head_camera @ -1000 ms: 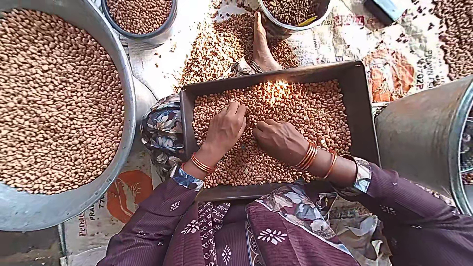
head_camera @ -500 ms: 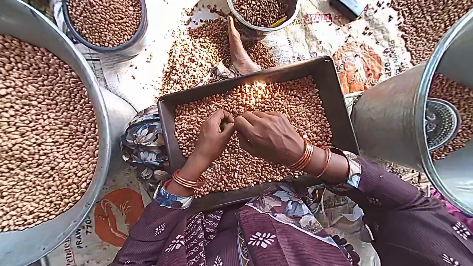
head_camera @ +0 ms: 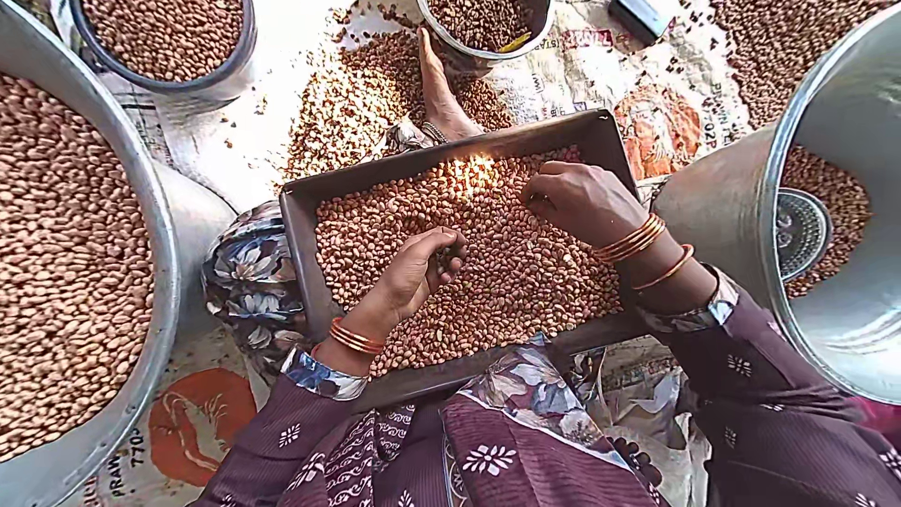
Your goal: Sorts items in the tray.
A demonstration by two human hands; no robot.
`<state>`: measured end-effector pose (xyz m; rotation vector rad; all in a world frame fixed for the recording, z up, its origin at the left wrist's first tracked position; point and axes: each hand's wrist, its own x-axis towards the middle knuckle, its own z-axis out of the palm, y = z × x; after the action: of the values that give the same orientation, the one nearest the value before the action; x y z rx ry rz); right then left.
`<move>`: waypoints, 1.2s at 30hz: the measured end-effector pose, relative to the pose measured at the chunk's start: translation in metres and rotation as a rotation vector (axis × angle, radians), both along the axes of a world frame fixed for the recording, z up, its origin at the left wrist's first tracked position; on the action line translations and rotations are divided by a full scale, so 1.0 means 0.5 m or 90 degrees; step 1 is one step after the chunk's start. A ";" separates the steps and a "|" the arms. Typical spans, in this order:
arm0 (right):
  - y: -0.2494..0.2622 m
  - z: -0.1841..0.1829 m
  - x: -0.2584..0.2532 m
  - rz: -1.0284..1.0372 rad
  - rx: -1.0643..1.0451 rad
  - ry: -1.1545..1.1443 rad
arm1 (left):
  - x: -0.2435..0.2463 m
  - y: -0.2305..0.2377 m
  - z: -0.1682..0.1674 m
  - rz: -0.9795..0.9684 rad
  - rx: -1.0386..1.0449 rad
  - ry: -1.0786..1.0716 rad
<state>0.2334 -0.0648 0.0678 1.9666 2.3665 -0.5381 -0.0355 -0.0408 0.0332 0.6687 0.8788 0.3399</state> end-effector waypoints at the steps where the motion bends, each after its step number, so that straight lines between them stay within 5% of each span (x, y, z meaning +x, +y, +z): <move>1: -0.002 -0.007 -0.004 -0.013 0.000 -0.012 | 0.001 -0.002 -0.001 -0.001 0.000 0.003; 9: -0.002 0.001 -0.020 -0.006 0.069 -0.048 | 0.002 -0.009 -0.014 -0.005 0.009 0.014; 16: -0.061 0.079 -0.087 0.081 0.159 0.201 | 0.005 -0.015 -0.024 -0.106 0.052 0.007; 20: -0.080 0.108 -0.031 -0.155 -0.035 -0.035 | -0.014 -0.010 -0.003 -0.119 0.128 0.030; 23: -0.075 0.053 -0.009 -0.289 -0.252 -0.149 | -0.044 0.002 0.014 0.003 0.190 0.002; 25: -0.085 0.031 -0.054 -0.308 -0.284 -0.135 | -0.051 0.026 0.022 0.094 0.203 -0.023; 31: -0.064 0.009 -0.251 -0.125 -0.278 -0.023 | -0.072 0.051 0.057 0.159 0.276 -0.030; 36: -0.095 -0.027 -0.388 0.219 -0.265 0.116 | -0.085 0.033 0.081 0.129 0.323 -0.015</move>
<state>0.0391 -0.1126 0.0542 1.3556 2.3648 -1.1120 -0.0780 -0.0244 0.0735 1.0417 0.8441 0.7659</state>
